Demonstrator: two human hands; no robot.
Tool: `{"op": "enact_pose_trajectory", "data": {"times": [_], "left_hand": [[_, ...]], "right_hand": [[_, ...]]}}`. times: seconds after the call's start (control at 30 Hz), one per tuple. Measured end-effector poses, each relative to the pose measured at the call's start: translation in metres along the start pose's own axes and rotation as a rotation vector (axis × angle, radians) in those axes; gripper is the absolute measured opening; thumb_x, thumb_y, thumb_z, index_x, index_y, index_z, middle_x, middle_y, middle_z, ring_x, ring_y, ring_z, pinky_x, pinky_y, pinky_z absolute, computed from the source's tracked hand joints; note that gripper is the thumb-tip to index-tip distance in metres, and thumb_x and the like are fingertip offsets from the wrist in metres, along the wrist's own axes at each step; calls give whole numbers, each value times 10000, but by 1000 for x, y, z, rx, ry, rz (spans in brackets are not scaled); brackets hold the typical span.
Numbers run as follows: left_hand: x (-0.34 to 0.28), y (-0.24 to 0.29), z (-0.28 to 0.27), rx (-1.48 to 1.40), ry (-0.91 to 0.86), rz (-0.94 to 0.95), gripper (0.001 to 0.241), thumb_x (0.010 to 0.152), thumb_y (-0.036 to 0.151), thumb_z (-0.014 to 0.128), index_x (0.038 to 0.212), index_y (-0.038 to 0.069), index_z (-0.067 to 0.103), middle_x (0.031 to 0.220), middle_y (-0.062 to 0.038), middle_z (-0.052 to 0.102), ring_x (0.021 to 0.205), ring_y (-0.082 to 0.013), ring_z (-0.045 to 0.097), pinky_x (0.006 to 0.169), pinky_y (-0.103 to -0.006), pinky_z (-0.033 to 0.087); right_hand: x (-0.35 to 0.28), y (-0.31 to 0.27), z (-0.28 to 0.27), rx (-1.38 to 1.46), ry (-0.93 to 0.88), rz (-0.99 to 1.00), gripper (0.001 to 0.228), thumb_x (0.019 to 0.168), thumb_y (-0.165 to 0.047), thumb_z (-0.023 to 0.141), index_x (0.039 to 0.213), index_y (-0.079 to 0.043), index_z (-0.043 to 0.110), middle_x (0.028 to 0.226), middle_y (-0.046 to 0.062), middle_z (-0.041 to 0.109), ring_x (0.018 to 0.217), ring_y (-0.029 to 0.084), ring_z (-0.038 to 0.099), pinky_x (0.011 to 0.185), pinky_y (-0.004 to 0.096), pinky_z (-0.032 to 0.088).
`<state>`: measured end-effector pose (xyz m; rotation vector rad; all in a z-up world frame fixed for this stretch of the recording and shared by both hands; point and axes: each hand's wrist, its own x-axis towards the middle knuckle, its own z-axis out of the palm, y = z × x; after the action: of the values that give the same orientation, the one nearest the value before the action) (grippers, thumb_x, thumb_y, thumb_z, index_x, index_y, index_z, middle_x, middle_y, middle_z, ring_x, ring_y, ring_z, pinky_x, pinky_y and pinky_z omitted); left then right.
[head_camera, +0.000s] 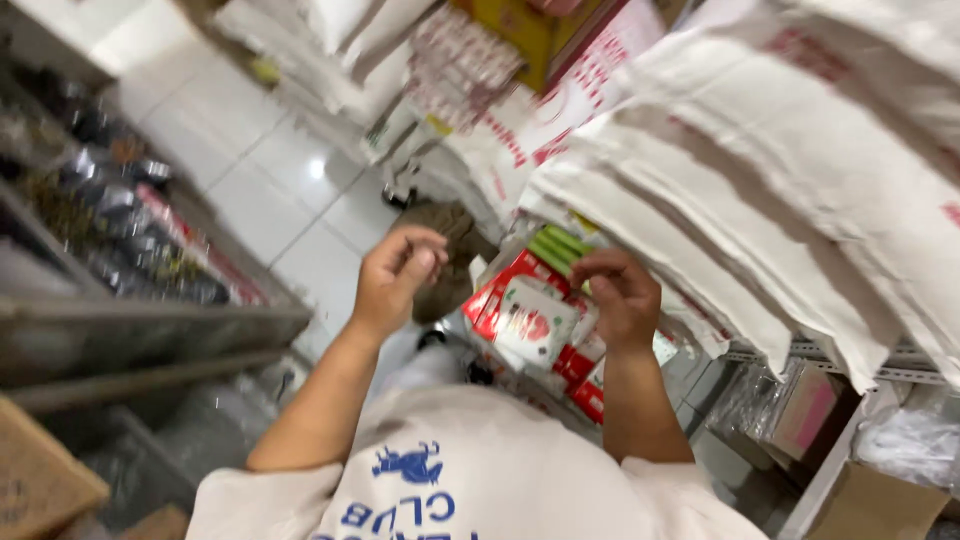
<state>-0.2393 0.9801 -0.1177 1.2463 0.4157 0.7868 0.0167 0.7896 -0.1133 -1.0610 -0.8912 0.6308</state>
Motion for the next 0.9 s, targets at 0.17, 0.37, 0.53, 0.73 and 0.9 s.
{"op": "enact_pose_trajectory", "data": {"times": [0.17,0.37,0.53,0.73,0.9], "left_hand": [[-12,2,-29,-18,138,17,246,1054,217,617,1204,24,646,1020,-50,679,879,-100,606,775,-259,509],[10,17,-85,47,289,127,246,1066,204,600,1209,7,636,1043,-64,686,898,-110,611,813,-272,525],[59,36,-149,76,277,170,261,1056,214,604,1206,4,638,1031,-70,687,880,-117,608,805,-282,531],[142,79,-252,84,174,196,291,1056,234,613,1222,-3,639,1032,-72,686,898,-123,611,806,-283,521],[195,129,-340,116,163,232,338,1059,298,633,1210,-4,651,1038,-69,687,913,-124,623,799,-277,522]], "right_hand": [[5,21,17,25,-38,102,171,968,17,567,1103,40,671,1059,130,700,924,193,673,854,352,563],[32,47,39,-17,-85,173,192,949,8,586,1108,62,680,1066,147,715,911,195,667,861,337,549],[84,73,90,48,-119,130,179,966,-39,632,1105,69,666,1071,155,707,925,210,685,874,345,566],[163,112,189,-17,-111,10,194,973,-29,586,1119,73,664,1090,172,705,956,214,667,909,350,544],[231,140,272,35,-85,11,188,975,-41,590,1116,64,659,1069,160,699,932,216,671,877,354,552]]}}
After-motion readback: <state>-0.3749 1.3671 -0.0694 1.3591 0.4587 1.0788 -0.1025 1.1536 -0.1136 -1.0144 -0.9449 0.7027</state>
